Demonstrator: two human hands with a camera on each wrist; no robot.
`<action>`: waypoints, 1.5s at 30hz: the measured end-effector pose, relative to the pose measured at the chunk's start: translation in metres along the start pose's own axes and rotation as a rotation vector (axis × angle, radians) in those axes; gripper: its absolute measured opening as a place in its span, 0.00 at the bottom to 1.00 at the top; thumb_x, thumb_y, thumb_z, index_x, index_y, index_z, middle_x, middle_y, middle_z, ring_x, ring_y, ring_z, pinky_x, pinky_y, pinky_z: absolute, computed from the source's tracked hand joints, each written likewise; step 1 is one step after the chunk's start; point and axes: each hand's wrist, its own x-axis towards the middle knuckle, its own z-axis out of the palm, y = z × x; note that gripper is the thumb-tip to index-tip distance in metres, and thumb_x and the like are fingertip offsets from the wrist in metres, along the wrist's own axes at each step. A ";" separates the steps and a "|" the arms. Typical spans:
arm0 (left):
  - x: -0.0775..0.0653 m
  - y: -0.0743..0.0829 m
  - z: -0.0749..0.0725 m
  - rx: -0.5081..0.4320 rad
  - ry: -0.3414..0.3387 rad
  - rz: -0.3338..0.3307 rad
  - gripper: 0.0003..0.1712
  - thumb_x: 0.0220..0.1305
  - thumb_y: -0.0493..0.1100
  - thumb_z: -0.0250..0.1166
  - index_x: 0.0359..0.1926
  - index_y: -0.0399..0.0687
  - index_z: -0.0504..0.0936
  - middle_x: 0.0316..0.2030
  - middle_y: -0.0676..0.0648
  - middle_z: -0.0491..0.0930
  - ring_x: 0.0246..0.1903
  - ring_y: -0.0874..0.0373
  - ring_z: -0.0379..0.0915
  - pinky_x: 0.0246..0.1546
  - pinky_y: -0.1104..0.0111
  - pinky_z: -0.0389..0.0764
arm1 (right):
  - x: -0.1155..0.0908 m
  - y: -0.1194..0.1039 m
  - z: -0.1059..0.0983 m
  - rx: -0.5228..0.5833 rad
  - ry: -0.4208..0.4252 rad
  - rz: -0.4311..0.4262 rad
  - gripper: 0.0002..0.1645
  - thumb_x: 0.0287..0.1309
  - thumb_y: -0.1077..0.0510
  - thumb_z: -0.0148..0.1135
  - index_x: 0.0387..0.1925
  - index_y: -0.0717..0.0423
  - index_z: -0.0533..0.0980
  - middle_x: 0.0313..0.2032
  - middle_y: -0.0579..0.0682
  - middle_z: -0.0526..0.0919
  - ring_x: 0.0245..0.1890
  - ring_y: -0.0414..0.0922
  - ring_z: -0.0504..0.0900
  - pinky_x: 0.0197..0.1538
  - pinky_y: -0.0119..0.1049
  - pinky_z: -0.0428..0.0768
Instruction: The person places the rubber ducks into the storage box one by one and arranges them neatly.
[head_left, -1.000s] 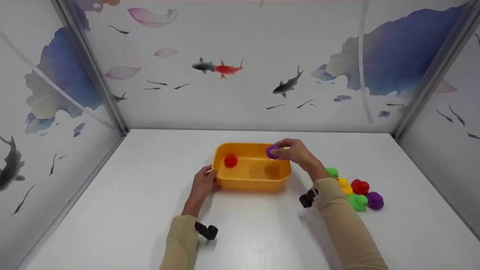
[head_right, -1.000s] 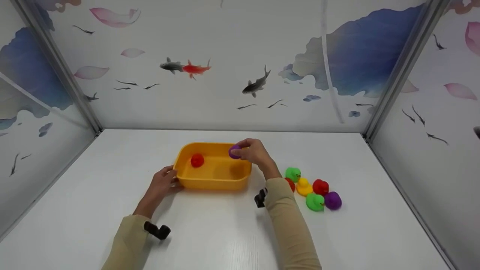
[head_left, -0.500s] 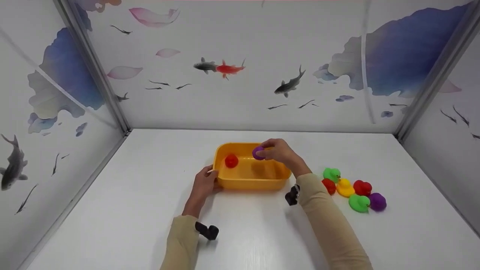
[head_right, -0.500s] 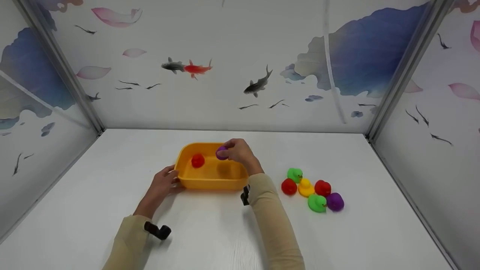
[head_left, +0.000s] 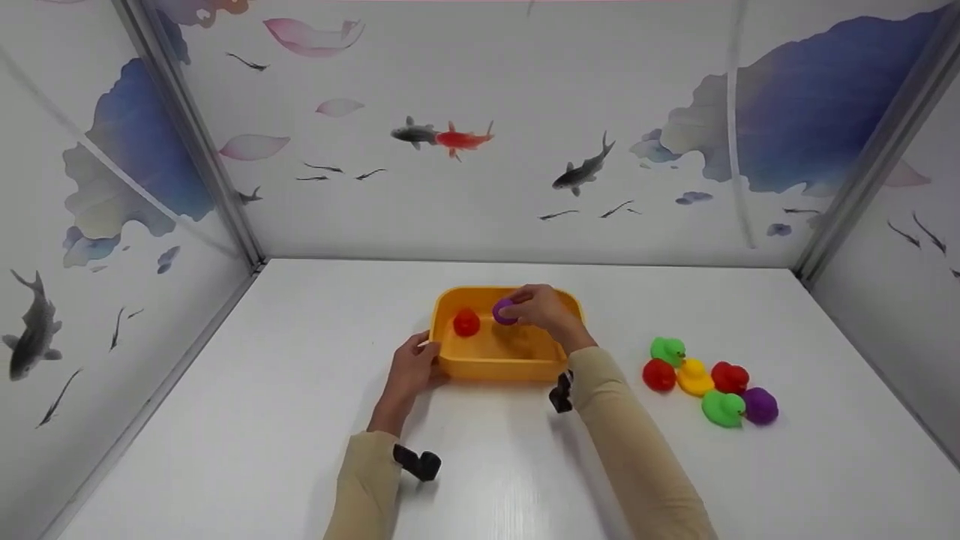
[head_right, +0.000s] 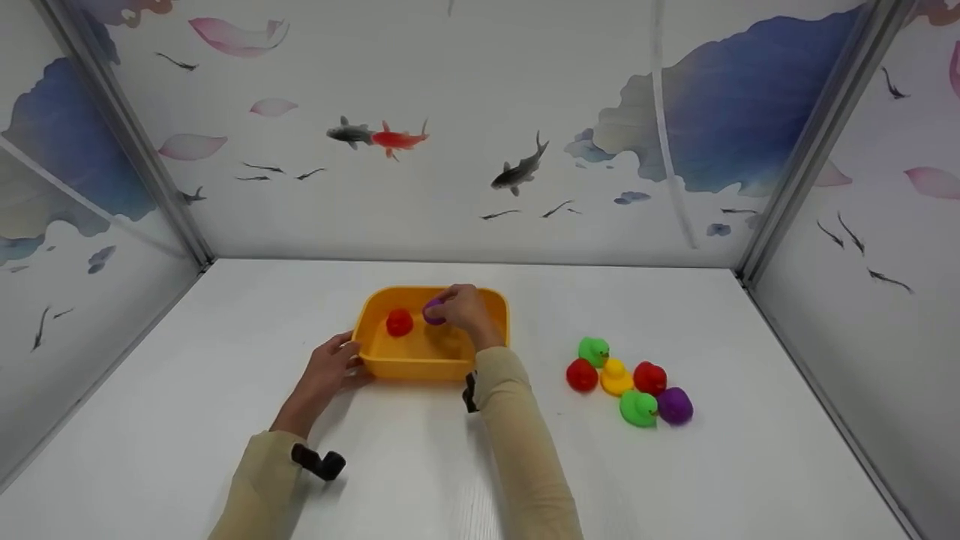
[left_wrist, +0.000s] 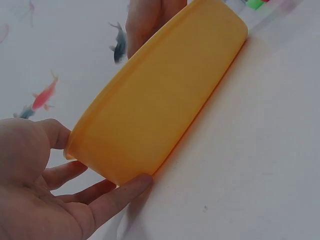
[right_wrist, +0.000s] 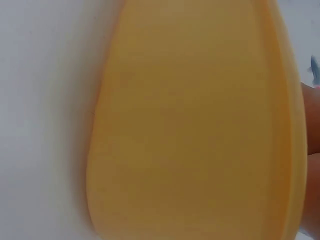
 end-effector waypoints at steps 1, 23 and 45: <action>0.000 0.000 0.000 0.000 -0.001 -0.001 0.27 0.76 0.45 0.52 0.73 0.46 0.66 0.62 0.37 0.75 0.43 0.54 0.81 0.47 0.63 0.88 | 0.001 0.000 0.002 0.011 -0.001 0.015 0.22 0.63 0.58 0.67 0.56 0.63 0.77 0.56 0.61 0.80 0.54 0.53 0.81 0.65 0.45 0.80; 0.001 0.001 0.000 0.003 0.001 0.006 0.28 0.75 0.47 0.52 0.73 0.48 0.66 0.62 0.40 0.77 0.44 0.55 0.82 0.49 0.62 0.87 | 0.016 0.000 0.029 -0.037 0.076 0.107 0.19 0.60 0.61 0.69 0.53 0.62 0.82 0.54 0.61 0.84 0.45 0.50 0.80 0.59 0.41 0.84; 0.003 -0.002 -0.001 0.007 -0.009 0.001 0.28 0.76 0.46 0.52 0.73 0.46 0.65 0.63 0.37 0.75 0.45 0.52 0.81 0.50 0.62 0.87 | -0.025 -0.017 -0.022 -0.231 0.006 -0.043 0.27 0.66 0.53 0.62 0.62 0.62 0.74 0.60 0.60 0.79 0.56 0.57 0.80 0.63 0.47 0.81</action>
